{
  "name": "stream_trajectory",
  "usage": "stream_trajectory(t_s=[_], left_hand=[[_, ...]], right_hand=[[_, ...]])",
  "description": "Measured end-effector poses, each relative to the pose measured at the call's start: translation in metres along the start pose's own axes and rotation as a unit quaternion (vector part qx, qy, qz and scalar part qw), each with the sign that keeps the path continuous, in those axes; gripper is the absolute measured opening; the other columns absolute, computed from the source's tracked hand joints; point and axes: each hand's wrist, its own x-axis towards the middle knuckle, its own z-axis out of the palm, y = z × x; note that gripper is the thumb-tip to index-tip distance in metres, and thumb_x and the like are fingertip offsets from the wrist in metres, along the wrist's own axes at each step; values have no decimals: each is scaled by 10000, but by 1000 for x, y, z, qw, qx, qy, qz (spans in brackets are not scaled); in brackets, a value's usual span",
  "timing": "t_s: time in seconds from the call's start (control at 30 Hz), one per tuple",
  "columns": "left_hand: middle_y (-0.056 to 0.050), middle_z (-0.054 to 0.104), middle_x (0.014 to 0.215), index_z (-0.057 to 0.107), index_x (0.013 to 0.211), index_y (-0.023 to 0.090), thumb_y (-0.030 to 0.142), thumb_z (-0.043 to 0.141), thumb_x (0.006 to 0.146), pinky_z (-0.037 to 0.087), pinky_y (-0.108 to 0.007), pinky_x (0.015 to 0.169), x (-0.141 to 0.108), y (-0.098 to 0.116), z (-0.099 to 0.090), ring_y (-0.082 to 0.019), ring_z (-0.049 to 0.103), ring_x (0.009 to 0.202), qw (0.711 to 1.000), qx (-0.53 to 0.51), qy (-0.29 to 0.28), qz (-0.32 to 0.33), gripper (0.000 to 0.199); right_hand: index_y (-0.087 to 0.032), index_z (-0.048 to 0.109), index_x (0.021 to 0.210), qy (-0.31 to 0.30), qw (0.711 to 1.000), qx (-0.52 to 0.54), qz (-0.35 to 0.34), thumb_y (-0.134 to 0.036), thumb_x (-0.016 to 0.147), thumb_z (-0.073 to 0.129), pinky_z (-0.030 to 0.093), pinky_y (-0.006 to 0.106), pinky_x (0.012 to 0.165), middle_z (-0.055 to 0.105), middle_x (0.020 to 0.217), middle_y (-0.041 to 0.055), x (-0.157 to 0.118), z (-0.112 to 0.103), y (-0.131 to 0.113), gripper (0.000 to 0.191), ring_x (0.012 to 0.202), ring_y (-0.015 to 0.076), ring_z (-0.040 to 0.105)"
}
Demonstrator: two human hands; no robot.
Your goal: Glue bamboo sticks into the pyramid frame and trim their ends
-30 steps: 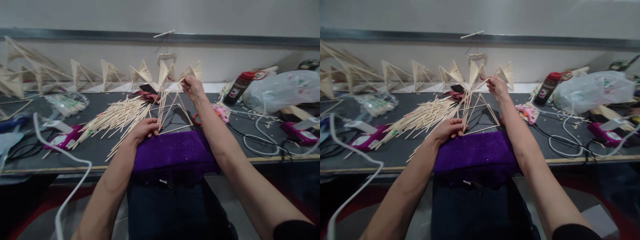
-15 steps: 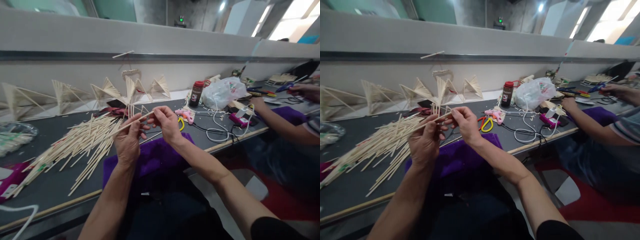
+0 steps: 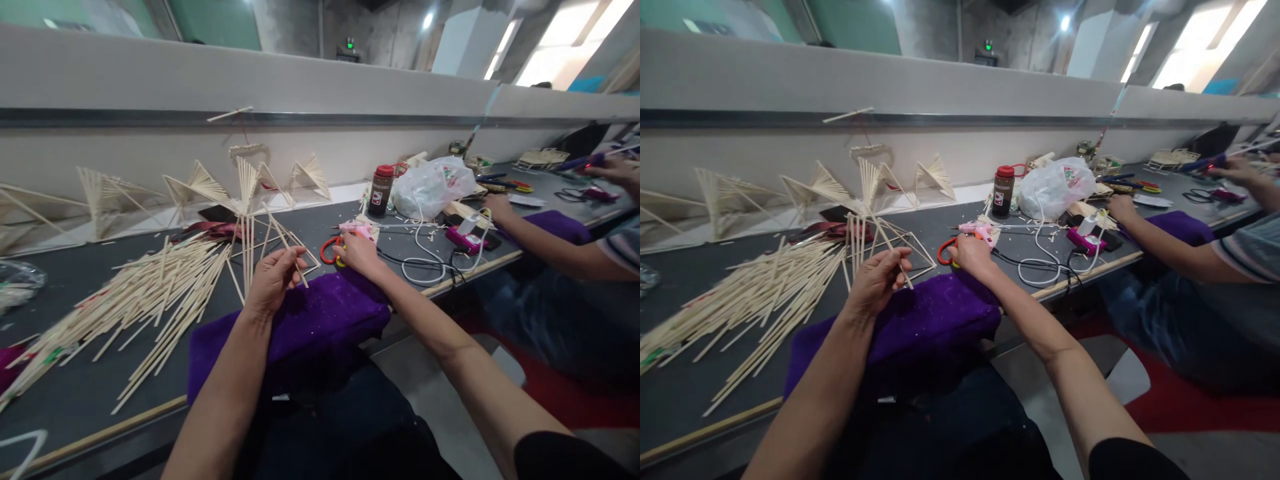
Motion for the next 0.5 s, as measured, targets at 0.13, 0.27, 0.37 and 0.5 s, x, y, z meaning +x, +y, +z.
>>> stream_trajectory(t_s=[0.13,0.27,0.37,0.5], left_hand=[[-17,643,674,702,901,126,409,715,733,323,-158,354,-3,-4,-1,-51,501,426,998,31,-40,-31,329],[-16,633,682,700,909,126,419,705,746,319,-156,364,-3,-6,-3,-47,495,433,998,35,-45,-23,335],[-14,633,689,696,919,127,425,699,751,314,-153,364,-2,-7,-6,-44,489,434,999,34,-40,-13,341],[-11,633,692,696,915,128,425,702,747,307,-153,362,-1,-8,-10,-41,484,432,999,24,-38,-4,342]], right_hand=[[-88,583,1125,-32,997,-52,42,-527,805,517,475,404,820,676,1041,210,17,14,-8,547,1000,320,637],[-100,636,1056,-74,994,-31,71,-392,739,590,486,386,807,679,1060,204,26,18,-18,434,1011,322,642],[-98,652,1030,-85,992,-25,92,-277,689,609,494,356,763,688,1039,201,31,16,-22,388,966,312,660],[-124,616,1101,-57,992,0,117,-311,666,619,497,332,730,694,1037,160,30,15,-14,473,958,296,662]])
